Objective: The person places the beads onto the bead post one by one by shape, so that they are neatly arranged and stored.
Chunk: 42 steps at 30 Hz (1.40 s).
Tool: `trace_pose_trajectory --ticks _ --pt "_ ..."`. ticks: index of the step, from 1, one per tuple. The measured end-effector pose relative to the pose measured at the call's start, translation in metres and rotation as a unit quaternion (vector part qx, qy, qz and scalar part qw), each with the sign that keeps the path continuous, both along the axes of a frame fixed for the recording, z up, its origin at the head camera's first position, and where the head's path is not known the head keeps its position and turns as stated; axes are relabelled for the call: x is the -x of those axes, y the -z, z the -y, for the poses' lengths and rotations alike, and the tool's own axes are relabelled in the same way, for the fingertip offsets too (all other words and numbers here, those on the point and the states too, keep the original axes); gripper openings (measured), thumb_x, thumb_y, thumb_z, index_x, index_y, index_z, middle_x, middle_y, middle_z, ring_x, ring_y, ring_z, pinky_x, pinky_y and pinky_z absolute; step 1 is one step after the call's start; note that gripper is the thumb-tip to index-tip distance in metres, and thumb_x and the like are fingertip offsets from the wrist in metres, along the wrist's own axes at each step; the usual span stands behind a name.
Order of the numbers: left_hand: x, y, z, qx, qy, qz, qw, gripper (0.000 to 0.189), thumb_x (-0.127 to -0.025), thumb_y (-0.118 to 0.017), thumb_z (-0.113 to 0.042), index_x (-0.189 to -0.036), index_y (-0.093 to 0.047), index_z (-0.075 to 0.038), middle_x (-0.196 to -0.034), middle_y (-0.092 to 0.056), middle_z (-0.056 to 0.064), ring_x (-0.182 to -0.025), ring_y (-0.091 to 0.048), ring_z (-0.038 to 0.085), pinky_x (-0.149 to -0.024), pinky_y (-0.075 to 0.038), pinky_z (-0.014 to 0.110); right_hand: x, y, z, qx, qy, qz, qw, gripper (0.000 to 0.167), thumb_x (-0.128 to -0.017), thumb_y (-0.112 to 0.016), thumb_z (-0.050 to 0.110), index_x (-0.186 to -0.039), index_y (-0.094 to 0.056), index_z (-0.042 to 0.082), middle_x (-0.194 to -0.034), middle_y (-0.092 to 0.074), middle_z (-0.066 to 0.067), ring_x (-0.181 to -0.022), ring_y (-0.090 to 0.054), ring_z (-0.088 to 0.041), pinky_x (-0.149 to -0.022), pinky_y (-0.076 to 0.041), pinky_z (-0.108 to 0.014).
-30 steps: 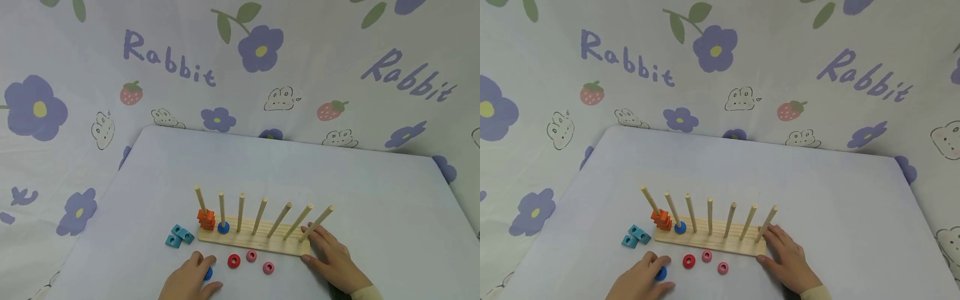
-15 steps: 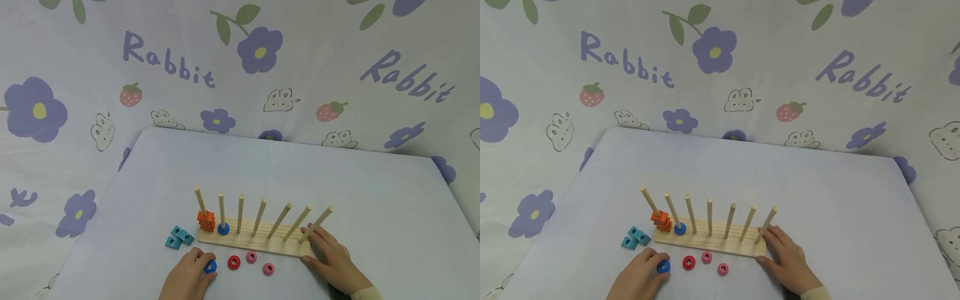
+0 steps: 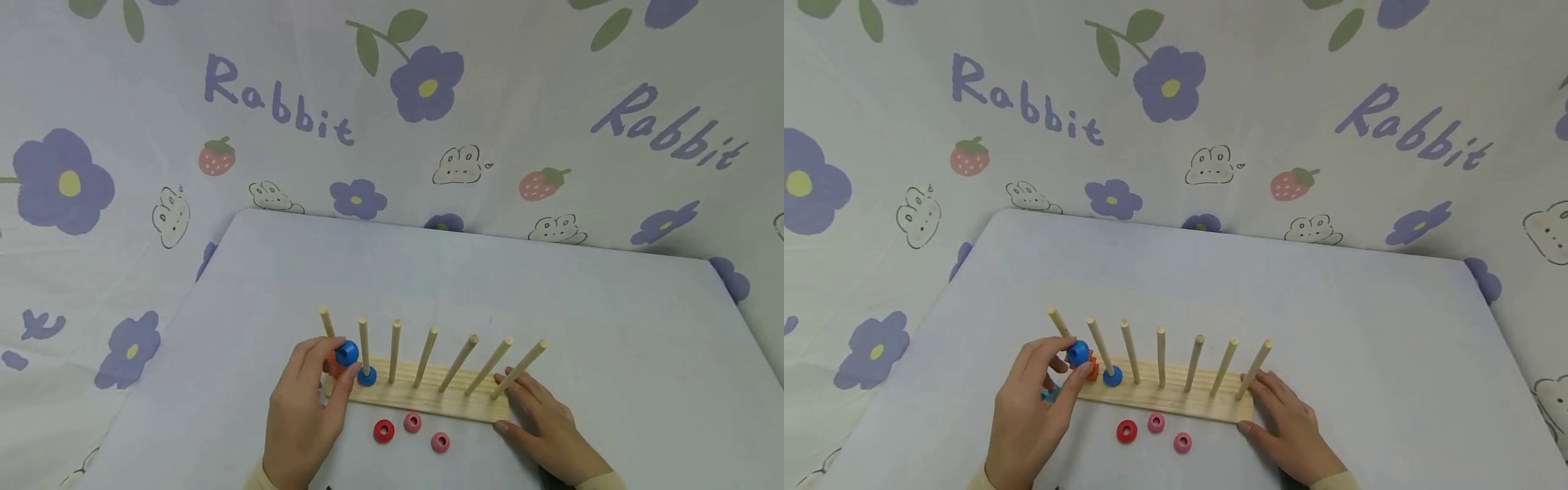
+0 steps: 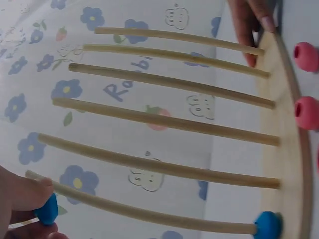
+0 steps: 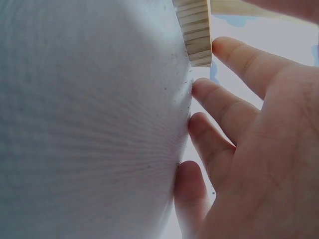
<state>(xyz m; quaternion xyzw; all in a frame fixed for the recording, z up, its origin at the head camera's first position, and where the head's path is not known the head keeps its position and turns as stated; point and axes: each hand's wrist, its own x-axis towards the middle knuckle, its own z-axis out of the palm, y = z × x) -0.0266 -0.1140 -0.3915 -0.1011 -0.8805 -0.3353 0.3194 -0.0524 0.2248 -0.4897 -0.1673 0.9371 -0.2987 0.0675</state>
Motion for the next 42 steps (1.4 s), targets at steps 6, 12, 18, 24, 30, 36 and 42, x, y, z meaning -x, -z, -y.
trace_pose_trajectory --ticks 6,12,18,24,30,36,42 --pt "0.011 -0.016 -0.004 -0.034 0.027 -0.069 0.9967 0.032 -0.091 -0.067 -0.020 -0.117 -0.063 -0.002 -0.106 -0.060 0.010 -0.072 -0.056 0.014 -0.060 -0.049 0.020 -0.001 0.000 -0.001 0.005 0.005 0.011 0.9999 0.063 -0.090 -0.063 0.045 -0.146 -0.038 0.030 -0.152 -0.033 -0.006 -0.138 -0.027 -0.040 -0.089 -0.028 -0.070" --pt "0.020 -0.028 -0.005 -0.037 0.031 -0.090 0.9947 0.035 -0.096 -0.059 -0.029 -0.118 -0.064 -0.002 -0.106 -0.060 0.011 -0.074 -0.056 0.014 -0.061 -0.049 0.019 0.000 0.002 -0.001 0.005 0.004 0.011 0.9999 0.063 -0.090 -0.063 0.045 -0.146 -0.038 0.031 -0.152 -0.032 -0.004 -0.138 -0.027 -0.039 -0.089 -0.028 -0.070" --pt "0.023 -0.035 -0.010 -0.039 0.047 -0.086 0.9944 0.033 -0.092 -0.065 -0.023 -0.117 -0.065 -0.002 -0.107 -0.061 0.011 -0.078 -0.057 0.016 -0.059 -0.050 0.021 0.001 0.003 -0.002 0.001 0.004 0.004 1.0000 0.063 -0.089 -0.063 0.045 -0.145 -0.039 0.031 -0.152 -0.033 -0.005 -0.138 -0.029 -0.039 -0.088 -0.029 -0.069" --pt "0.027 -0.036 -0.013 -0.028 0.061 -0.074 0.9950 0.035 -0.084 -0.074 -0.013 -0.117 -0.066 -0.003 -0.106 -0.060 0.011 -0.077 -0.058 0.017 -0.064 -0.052 0.027 0.001 0.003 -0.002 -0.002 0.004 0.007 1.0000 0.063 -0.090 -0.062 0.047 -0.146 -0.038 0.031 -0.153 -0.032 -0.004 -0.138 -0.028 -0.039 -0.089 -0.029 -0.070" --pt "0.029 -0.028 -0.011 -0.004 0.057 -0.053 0.9970 0.034 -0.084 -0.074 -0.012 -0.117 -0.067 -0.009 -0.104 -0.060 0.010 -0.066 -0.054 0.014 -0.054 -0.046 0.021 0.000 0.001 -0.002 0.001 0.002 0.006 1.0000 0.063 -0.090 -0.063 0.046 -0.146 -0.038 0.032 -0.153 -0.033 -0.004 -0.138 -0.028 -0.039 -0.089 -0.029 -0.070" --pt "0.029 -0.017 -0.007 0.025 0.065 -0.066 0.9954 0.029 -0.086 -0.072 -0.013 -0.115 -0.069 -0.013 -0.104 -0.062 0.010 -0.057 -0.049 0.011 -0.048 -0.037 0.019 0.000 0.001 -0.002 0.012 -0.001 0.005 0.9999 0.062 -0.090 -0.063 0.043 -0.146 -0.038 0.032 -0.153 -0.032 -0.004 -0.138 -0.027 -0.040 -0.089 -0.027 -0.069" --pt "0.028 -0.006 -0.004 0.057 0.069 -0.079 0.9928 0.027 -0.092 -0.065 -0.019 -0.119 -0.068 -0.018 -0.106 -0.064 0.011 -0.053 -0.046 0.010 -0.049 -0.036 0.019 0.001 0.002 -0.003 0.008 -0.003 0.002 1.0000 0.062 -0.090 -0.063 0.043 -0.146 -0.037 0.033 -0.152 -0.033 -0.003 -0.139 -0.027 -0.038 -0.089 -0.028 -0.069"
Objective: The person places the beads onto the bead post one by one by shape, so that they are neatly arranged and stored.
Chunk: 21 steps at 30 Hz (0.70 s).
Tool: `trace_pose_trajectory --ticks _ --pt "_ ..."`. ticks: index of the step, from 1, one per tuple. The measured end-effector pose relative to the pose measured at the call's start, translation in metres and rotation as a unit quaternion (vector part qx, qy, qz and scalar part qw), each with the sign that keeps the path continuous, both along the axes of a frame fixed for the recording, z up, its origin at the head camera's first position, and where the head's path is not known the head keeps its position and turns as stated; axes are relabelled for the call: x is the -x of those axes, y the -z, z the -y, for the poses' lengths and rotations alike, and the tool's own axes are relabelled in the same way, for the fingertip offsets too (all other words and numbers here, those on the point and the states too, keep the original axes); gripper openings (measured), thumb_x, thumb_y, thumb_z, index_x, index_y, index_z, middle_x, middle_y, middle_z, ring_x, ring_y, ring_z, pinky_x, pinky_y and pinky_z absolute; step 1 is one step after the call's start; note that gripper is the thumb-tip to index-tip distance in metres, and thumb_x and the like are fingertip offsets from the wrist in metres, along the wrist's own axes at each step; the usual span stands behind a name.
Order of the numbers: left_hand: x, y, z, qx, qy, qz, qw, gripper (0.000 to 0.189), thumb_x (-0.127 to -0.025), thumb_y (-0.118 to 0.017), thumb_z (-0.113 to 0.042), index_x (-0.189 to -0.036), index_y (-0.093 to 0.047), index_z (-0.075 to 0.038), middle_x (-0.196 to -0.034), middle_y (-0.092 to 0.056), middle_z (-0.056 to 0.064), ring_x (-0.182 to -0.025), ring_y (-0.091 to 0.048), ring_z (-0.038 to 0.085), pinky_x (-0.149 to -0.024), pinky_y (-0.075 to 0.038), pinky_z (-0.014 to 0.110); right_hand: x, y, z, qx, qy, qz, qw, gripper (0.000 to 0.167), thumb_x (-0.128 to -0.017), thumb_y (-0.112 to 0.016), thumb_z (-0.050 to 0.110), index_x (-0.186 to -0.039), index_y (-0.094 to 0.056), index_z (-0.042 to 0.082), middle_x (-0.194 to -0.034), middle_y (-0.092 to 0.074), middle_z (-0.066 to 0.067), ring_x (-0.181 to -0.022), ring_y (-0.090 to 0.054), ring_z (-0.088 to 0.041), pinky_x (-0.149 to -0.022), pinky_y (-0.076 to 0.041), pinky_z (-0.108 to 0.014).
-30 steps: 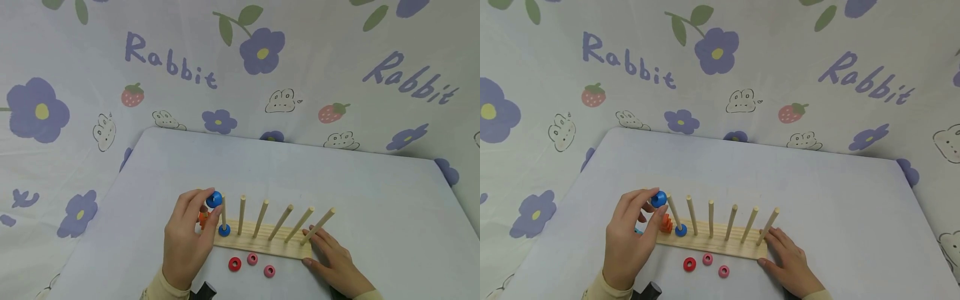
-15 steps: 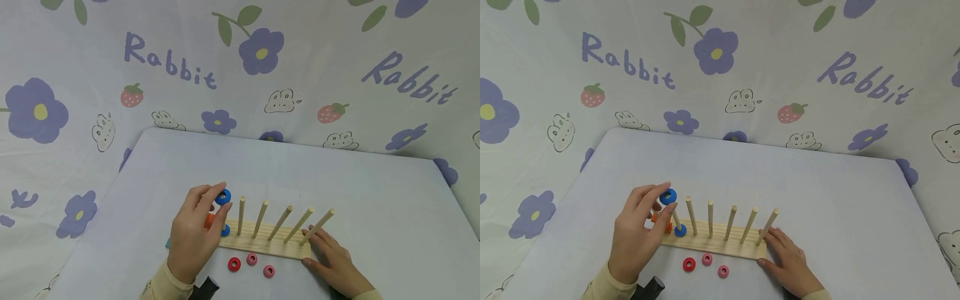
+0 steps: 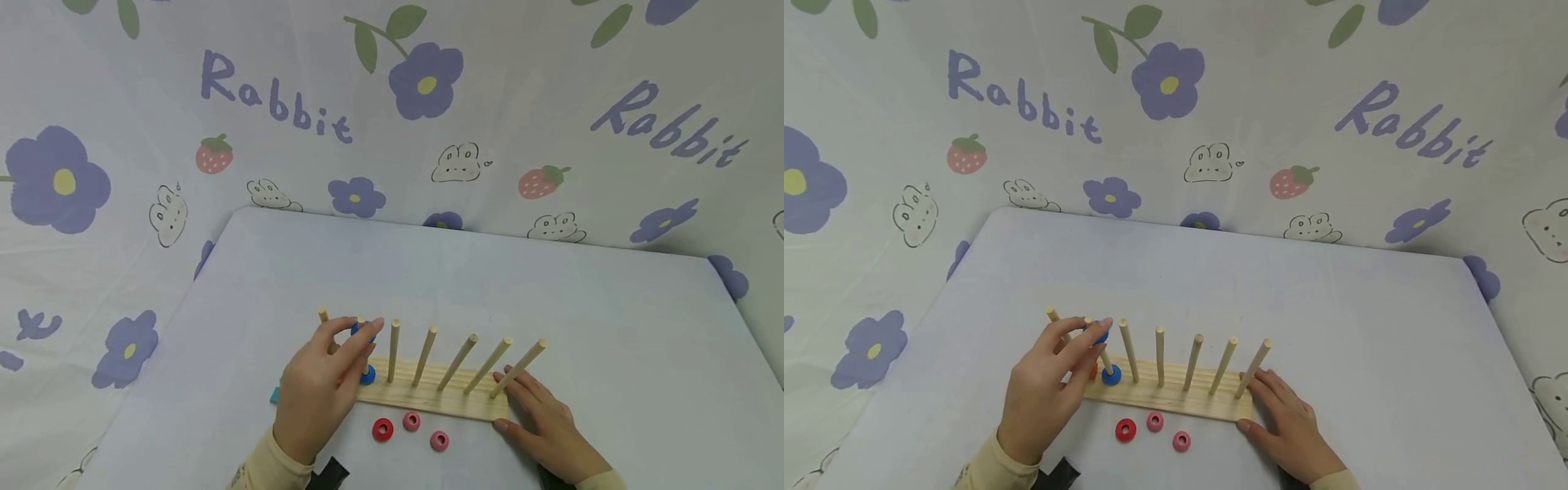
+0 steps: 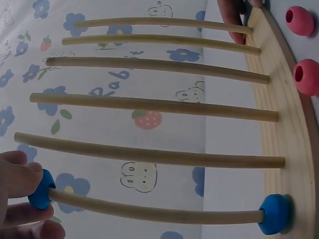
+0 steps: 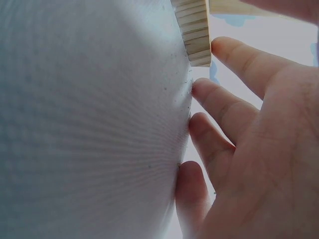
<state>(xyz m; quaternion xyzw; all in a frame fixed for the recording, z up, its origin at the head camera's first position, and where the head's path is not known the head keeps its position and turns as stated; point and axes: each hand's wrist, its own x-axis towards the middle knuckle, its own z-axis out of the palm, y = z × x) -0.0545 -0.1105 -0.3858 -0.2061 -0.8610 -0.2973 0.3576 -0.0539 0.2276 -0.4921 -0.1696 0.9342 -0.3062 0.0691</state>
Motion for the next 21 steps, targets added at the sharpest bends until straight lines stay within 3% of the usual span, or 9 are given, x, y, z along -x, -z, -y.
trace_pose_trajectory --ticks 5,12,16,19,21 --pt "0.000 0.015 0.004 0.031 0.003 0.009 0.9995 0.019 -0.090 -0.068 -0.017 -0.108 -0.072 -0.015 -0.106 -0.065 0.010 -0.049 -0.038 0.007 -0.046 -0.031 0.016 0.000 0.000 0.000 -0.002 0.000 0.007 1.0000 0.062 -0.091 -0.063 0.043 -0.146 -0.037 0.033 -0.153 -0.032 -0.007 -0.138 -0.027 -0.041 -0.089 -0.028 -0.071" --pt "0.000 0.048 0.012 0.112 0.007 0.048 0.9926 0.025 -0.099 -0.052 -0.030 -0.107 -0.071 -0.016 -0.104 -0.065 0.006 -0.047 -0.052 0.011 -0.044 -0.039 0.019 0.002 -0.003 -0.001 -0.008 -0.003 0.002 1.0000 0.062 -0.091 -0.062 0.044 -0.146 -0.037 0.030 -0.153 -0.032 -0.007 -0.139 -0.027 -0.041 -0.089 -0.028 -0.072" --pt "0.000 0.064 0.014 0.134 0.022 0.071 0.9883 0.016 -0.091 -0.066 -0.020 -0.106 -0.070 -0.016 -0.103 -0.064 0.004 -0.048 -0.053 0.007 -0.043 -0.038 0.016 0.002 -0.003 0.000 -0.007 0.004 0.017 0.9998 0.062 -0.090 -0.062 0.046 -0.146 -0.037 0.033 -0.153 -0.032 -0.006 -0.140 -0.025 -0.040 -0.090 -0.026 -0.072" --pt "0.000 0.070 0.014 0.154 0.025 0.078 0.9846 0.024 -0.083 -0.075 -0.015 -0.106 -0.068 -0.016 -0.102 -0.064 0.003 -0.048 -0.053 0.006 -0.043 -0.041 0.016 0.001 -0.001 0.000 -0.005 0.007 0.020 0.9998 0.062 -0.090 -0.062 0.047 -0.146 -0.037 0.033 -0.153 -0.031 -0.005 -0.140 -0.025 -0.039 -0.091 -0.026 -0.071" --pt "0.000 0.073 0.014 0.179 0.020 0.081 0.9803 0.025 -0.082 -0.075 -0.015 -0.106 -0.067 -0.016 -0.101 -0.065 0.003 -0.047 -0.054 0.006 -0.044 -0.043 0.018 0.000 -0.001 -0.001 -0.006 0.007 0.020 0.9998 0.062 -0.090 -0.062 0.047 -0.146 -0.037 0.034 -0.154 -0.031 -0.005 -0.140 -0.025 -0.038 -0.091 -0.026 -0.071"
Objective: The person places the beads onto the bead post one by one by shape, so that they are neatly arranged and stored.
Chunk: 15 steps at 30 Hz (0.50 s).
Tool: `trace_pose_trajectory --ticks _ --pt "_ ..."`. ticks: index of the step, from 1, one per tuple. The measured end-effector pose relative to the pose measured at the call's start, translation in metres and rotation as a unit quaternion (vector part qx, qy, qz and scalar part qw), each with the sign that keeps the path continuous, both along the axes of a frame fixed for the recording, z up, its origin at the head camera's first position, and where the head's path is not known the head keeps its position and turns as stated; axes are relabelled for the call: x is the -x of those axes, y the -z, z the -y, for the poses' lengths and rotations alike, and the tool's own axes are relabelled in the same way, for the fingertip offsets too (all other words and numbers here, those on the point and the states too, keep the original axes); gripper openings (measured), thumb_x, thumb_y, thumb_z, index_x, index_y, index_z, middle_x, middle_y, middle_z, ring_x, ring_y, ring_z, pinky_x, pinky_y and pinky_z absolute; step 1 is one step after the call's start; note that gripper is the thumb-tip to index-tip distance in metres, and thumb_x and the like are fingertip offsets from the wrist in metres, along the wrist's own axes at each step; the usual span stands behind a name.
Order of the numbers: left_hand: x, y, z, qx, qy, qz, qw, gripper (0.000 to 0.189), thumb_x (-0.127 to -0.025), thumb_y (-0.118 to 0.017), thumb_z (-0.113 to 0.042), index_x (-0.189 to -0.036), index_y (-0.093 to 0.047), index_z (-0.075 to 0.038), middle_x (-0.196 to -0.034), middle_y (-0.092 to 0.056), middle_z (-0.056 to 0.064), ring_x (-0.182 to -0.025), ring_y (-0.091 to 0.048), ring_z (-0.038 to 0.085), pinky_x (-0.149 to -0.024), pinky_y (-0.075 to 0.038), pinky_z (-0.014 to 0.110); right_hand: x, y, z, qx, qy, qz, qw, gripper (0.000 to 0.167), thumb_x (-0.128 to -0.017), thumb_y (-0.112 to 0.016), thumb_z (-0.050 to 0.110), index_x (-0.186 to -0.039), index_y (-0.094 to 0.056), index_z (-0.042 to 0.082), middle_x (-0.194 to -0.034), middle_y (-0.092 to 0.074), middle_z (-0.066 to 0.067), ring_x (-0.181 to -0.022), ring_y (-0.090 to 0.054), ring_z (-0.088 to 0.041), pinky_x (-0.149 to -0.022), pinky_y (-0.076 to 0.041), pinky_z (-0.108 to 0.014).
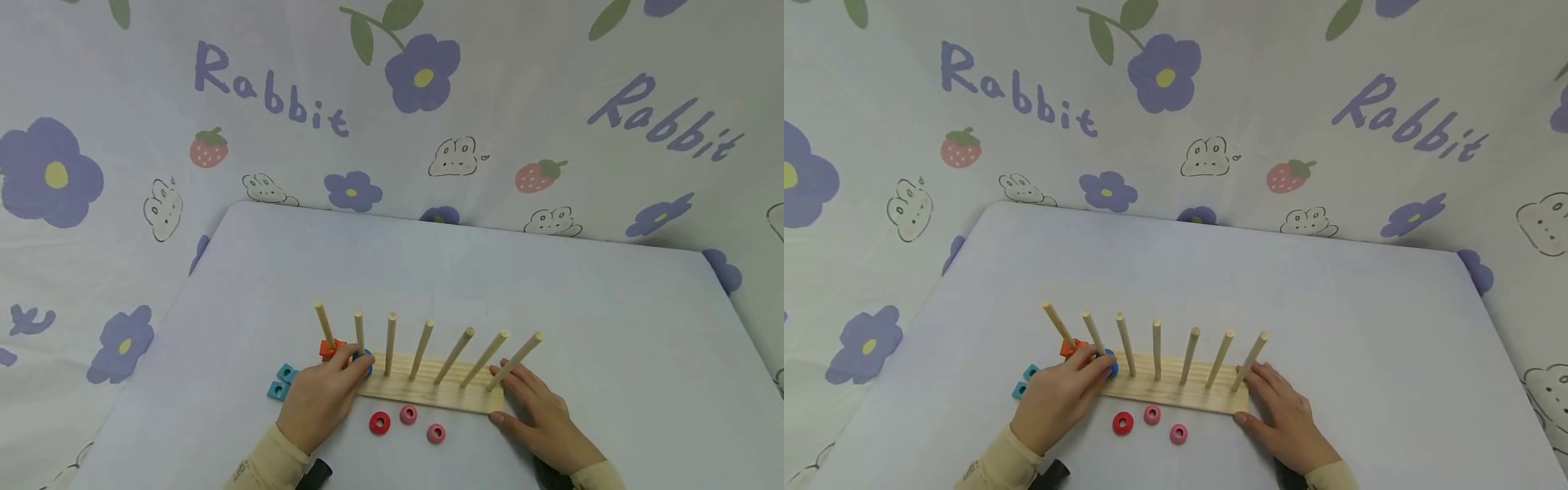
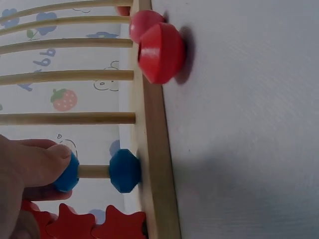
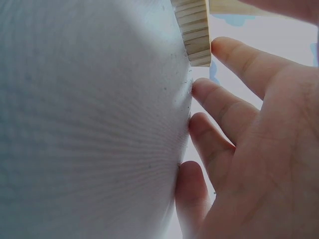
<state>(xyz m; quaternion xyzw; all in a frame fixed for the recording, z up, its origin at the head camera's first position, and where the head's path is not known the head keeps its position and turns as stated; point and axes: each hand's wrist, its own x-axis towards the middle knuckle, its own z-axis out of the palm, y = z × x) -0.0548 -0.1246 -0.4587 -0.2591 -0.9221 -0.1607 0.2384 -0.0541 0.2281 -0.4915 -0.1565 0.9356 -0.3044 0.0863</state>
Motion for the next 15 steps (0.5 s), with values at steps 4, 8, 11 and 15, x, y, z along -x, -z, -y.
trace_pose_trajectory --ticks 4,8,11,15 --pt "-0.0006 0.0033 0.0004 0.047 -0.004 0.001 0.9989 0.021 -0.085 -0.072 -0.016 -0.106 -0.067 -0.015 -0.100 -0.067 0.005 -0.046 -0.054 0.007 -0.045 -0.047 0.022 -0.0006 0.0005 0.0002 0.002 -0.002 0.002 1.0000 0.063 -0.090 -0.061 0.047 -0.146 -0.036 0.033 -0.154 -0.030 -0.006 -0.140 -0.024 -0.039 -0.090 -0.026 -0.071" --pt "-0.0011 0.0062 0.0004 0.066 -0.002 0.000 0.9978 0.021 -0.086 -0.071 -0.015 -0.107 -0.066 -0.014 -0.101 -0.066 0.008 -0.045 -0.051 0.006 -0.042 -0.044 0.021 -0.0002 0.0001 0.0001 -0.002 -0.006 -0.007 1.0000 0.063 -0.091 -0.061 0.046 -0.147 -0.036 0.031 -0.154 -0.030 -0.006 -0.140 -0.025 -0.039 -0.090 -0.028 -0.071" --pt "-0.0009 0.0077 -0.0003 0.078 -0.004 -0.002 0.9969 0.022 -0.086 -0.071 -0.014 -0.107 -0.066 -0.013 -0.102 -0.066 0.009 -0.044 -0.050 0.007 -0.040 -0.042 0.020 0.0003 -0.0003 0.0001 -0.009 -0.004 -0.014 0.9999 0.063 -0.091 -0.061 0.047 -0.146 -0.037 0.031 -0.154 -0.031 -0.005 -0.140 -0.027 -0.037 -0.090 -0.030 -0.068" --pt "-0.0009 0.0083 -0.0011 0.089 -0.011 0.000 0.9960 0.023 -0.086 -0.072 -0.016 -0.108 -0.067 -0.013 -0.102 -0.068 0.008 -0.046 -0.056 0.010 -0.040 -0.043 0.021 0.0003 -0.0007 0.0002 -0.012 -0.002 -0.014 0.9998 0.063 -0.090 -0.061 0.048 -0.146 -0.037 0.032 -0.153 -0.032 -0.004 -0.139 -0.027 -0.036 -0.090 -0.030 -0.066"
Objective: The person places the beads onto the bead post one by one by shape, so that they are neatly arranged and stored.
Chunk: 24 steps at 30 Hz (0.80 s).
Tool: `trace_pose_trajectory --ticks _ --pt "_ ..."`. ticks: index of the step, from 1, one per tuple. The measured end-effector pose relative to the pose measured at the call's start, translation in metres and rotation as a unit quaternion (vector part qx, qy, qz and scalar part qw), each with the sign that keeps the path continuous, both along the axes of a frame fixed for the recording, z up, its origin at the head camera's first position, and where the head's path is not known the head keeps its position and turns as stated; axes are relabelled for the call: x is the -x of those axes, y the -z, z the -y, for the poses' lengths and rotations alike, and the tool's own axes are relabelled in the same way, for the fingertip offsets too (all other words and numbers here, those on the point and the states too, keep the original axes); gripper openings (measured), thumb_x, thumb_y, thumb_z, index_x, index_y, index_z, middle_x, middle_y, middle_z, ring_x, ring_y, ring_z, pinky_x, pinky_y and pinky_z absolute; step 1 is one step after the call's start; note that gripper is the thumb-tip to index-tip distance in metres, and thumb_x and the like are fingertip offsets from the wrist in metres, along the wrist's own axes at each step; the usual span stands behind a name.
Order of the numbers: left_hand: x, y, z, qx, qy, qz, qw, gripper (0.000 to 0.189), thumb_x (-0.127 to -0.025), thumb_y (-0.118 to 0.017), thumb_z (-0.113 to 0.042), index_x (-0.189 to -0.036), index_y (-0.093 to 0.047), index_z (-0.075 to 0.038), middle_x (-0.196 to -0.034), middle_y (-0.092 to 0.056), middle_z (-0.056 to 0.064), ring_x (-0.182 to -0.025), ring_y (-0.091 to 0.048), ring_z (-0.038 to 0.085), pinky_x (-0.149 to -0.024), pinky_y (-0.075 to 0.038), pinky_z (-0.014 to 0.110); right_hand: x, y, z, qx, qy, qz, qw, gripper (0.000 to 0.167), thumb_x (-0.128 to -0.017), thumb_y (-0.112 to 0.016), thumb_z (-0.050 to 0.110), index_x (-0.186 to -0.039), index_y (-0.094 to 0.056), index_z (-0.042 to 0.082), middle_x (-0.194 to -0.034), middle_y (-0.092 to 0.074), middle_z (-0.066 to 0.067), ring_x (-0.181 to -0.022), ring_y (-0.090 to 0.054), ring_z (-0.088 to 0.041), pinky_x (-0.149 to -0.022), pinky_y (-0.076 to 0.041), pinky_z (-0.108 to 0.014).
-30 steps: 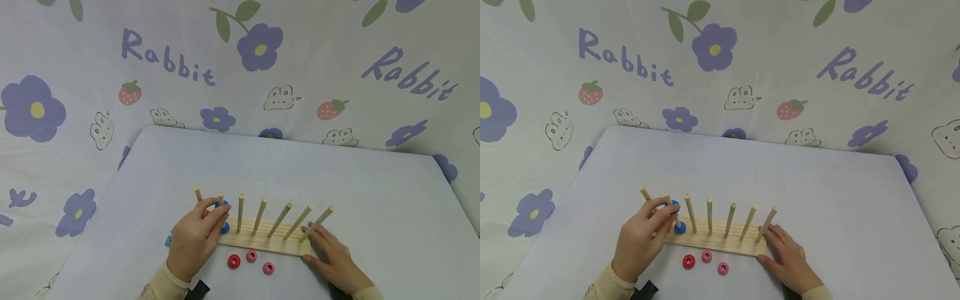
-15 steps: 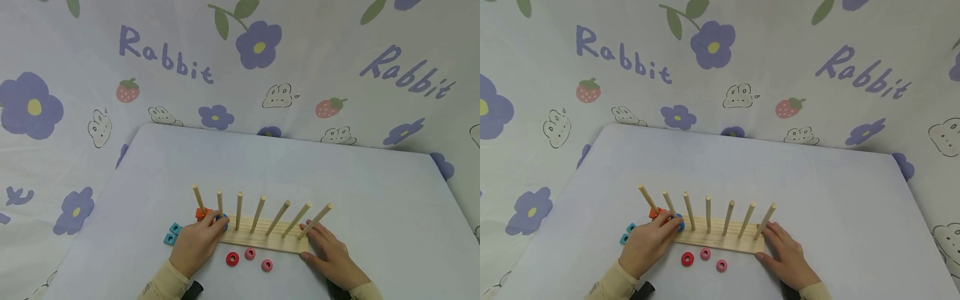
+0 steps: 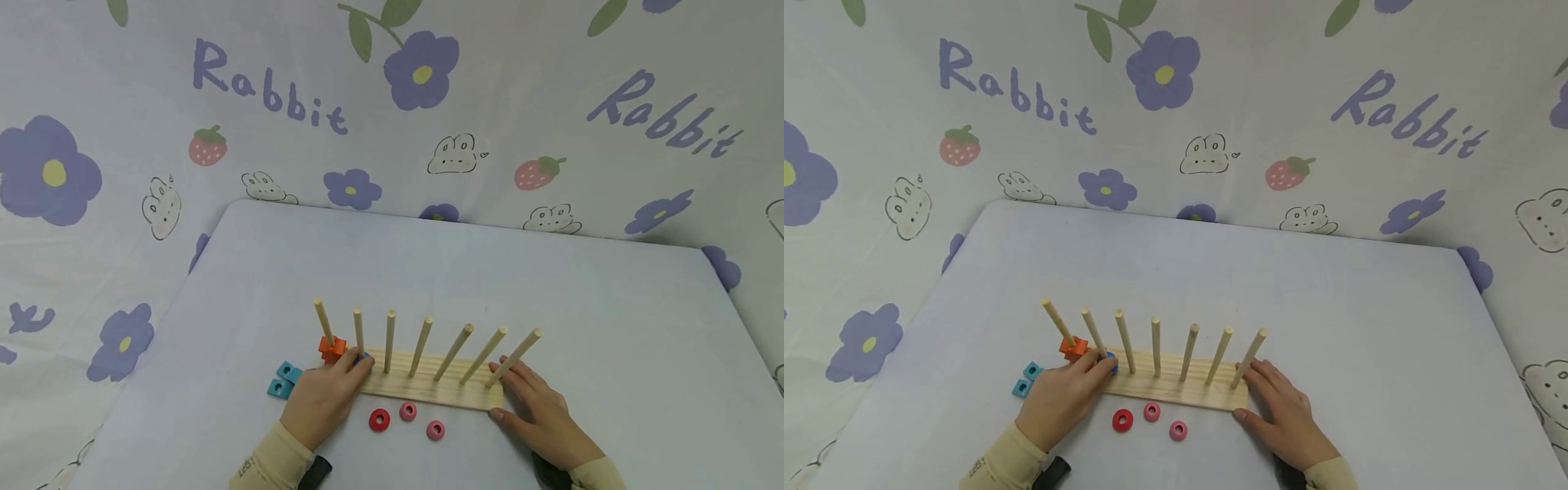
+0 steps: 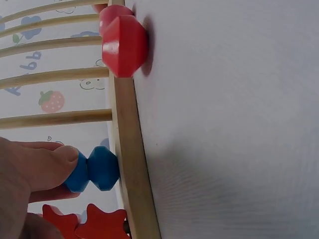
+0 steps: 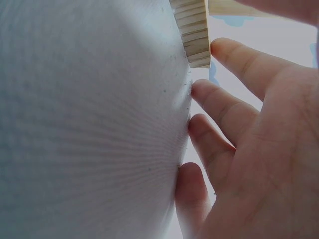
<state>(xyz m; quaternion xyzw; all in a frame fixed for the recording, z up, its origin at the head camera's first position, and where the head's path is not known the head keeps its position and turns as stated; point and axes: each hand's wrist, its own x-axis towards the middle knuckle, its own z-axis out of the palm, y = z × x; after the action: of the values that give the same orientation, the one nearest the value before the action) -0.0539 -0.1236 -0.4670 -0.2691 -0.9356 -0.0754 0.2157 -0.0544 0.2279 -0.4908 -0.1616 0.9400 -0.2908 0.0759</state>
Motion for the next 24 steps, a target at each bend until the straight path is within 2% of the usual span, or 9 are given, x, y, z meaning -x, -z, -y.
trace_pose_trajectory --ticks 4,8,10,12,14,16,18,21,24 --pt "-0.001 -0.001 -0.001 0.002 -0.010 0.009 0.9999 0.023 -0.087 -0.071 -0.018 -0.110 -0.067 -0.015 -0.104 -0.071 0.008 -0.046 -0.057 0.012 -0.039 -0.042 0.020 0.000 0.000 0.000 0.001 0.000 0.001 1.0000 0.063 -0.090 -0.061 0.048 -0.146 -0.037 0.032 -0.153 -0.032 -0.005 -0.139 -0.027 -0.037 -0.090 -0.030 -0.066" --pt "-0.005 -0.006 -0.003 -0.003 -0.021 0.010 0.9997 0.019 -0.088 -0.069 -0.017 -0.107 -0.067 -0.017 -0.107 -0.071 0.009 -0.041 -0.051 0.011 -0.036 -0.033 0.017 0.000 0.000 -0.001 0.014 -0.001 0.009 0.9999 0.063 -0.090 -0.062 0.046 -0.146 -0.037 0.032 -0.154 -0.030 -0.005 -0.140 -0.026 -0.037 -0.091 -0.027 -0.066" --pt "-0.010 -0.012 -0.005 -0.020 -0.030 0.006 0.9993 0.016 -0.087 -0.068 -0.016 -0.103 -0.067 -0.016 -0.104 -0.071 0.008 -0.042 -0.053 0.011 -0.035 -0.031 0.017 0.000 0.001 -0.001 0.020 -0.002 0.010 0.9997 0.063 -0.090 -0.062 0.045 -0.146 -0.037 0.032 -0.154 -0.029 -0.005 -0.140 -0.025 -0.038 -0.091 -0.026 -0.066" --pt "-0.016 -0.022 -0.009 -0.045 -0.041 0.001 0.9981 0.011 -0.087 -0.069 -0.016 -0.097 -0.068 -0.014 -0.096 -0.071 0.005 -0.048 -0.057 0.010 -0.035 -0.034 0.018 0.000 0.001 -0.001 0.020 -0.004 0.008 0.9998 0.063 -0.090 -0.062 0.045 -0.146 -0.037 0.031 -0.154 -0.030 -0.005 -0.140 -0.025 -0.038 -0.091 -0.027 -0.066" --pt "-0.024 -0.033 -0.013 -0.075 -0.051 0.017 0.9957 0.006 -0.087 -0.069 -0.018 -0.092 -0.069 -0.014 -0.085 -0.067 -0.001 -0.051 -0.057 0.007 -0.038 -0.036 0.016 0.000 0.002 -0.001 0.017 -0.004 0.005 0.9998 0.063 -0.090 -0.062 0.045 -0.146 -0.037 0.031 -0.154 -0.030 -0.005 -0.140 -0.026 -0.037 -0.090 -0.028 -0.066" --pt "-0.031 -0.039 -0.018 -0.099 -0.054 0.049 0.9923 0.009 -0.085 -0.072 -0.023 -0.089 -0.069 -0.015 -0.078 -0.064 -0.005 -0.052 -0.054 0.003 -0.040 -0.035 0.014 -0.001 0.001 -0.001 0.013 0.001 0.009 0.9999 0.063 -0.090 -0.062 0.047 -0.146 -0.037 0.032 -0.154 -0.030 -0.005 -0.140 -0.026 -0.038 -0.091 -0.028 -0.067" --pt "-0.037 -0.039 -0.021 -0.103 -0.049 0.115 0.9869 0.014 -0.085 -0.073 -0.028 -0.092 -0.069 -0.016 -0.077 -0.062 -0.007 -0.053 -0.049 0.001 -0.043 -0.034 0.014 -0.001 0.001 -0.001 0.010 0.003 0.009 0.9999 0.063 -0.090 -0.062 0.047 -0.146 -0.037 0.033 -0.154 -0.030 -0.005 -0.140 -0.026 -0.038 -0.091 -0.028 -0.068" --pt "-0.040 -0.029 -0.023 -0.080 -0.029 0.214 0.9731 0.028 -0.084 -0.073 -0.034 -0.104 -0.066 -0.016 -0.086 -0.061 -0.006 -0.056 -0.046 0.000 -0.046 -0.036 0.016 -0.001 0.001 -0.002 0.013 0.002 0.008 0.9999 0.063 -0.090 -0.062 0.046 -0.146 -0.037 0.033 -0.154 -0.031 -0.004 -0.140 -0.026 -0.037 -0.090 -0.028 -0.067" --pt "-0.040 -0.014 -0.025 -0.047 -0.013 0.283 0.9578 0.038 -0.083 -0.074 -0.035 -0.114 -0.063 -0.015 -0.092 -0.058 -0.005 -0.059 -0.046 0.000 -0.049 -0.039 0.018 0.000 0.002 -0.003 0.016 -0.004 -0.001 0.9999 0.062 -0.091 -0.062 0.045 -0.146 -0.037 0.032 -0.153 -0.031 -0.003 -0.139 -0.027 -0.036 -0.090 -0.029 -0.065"
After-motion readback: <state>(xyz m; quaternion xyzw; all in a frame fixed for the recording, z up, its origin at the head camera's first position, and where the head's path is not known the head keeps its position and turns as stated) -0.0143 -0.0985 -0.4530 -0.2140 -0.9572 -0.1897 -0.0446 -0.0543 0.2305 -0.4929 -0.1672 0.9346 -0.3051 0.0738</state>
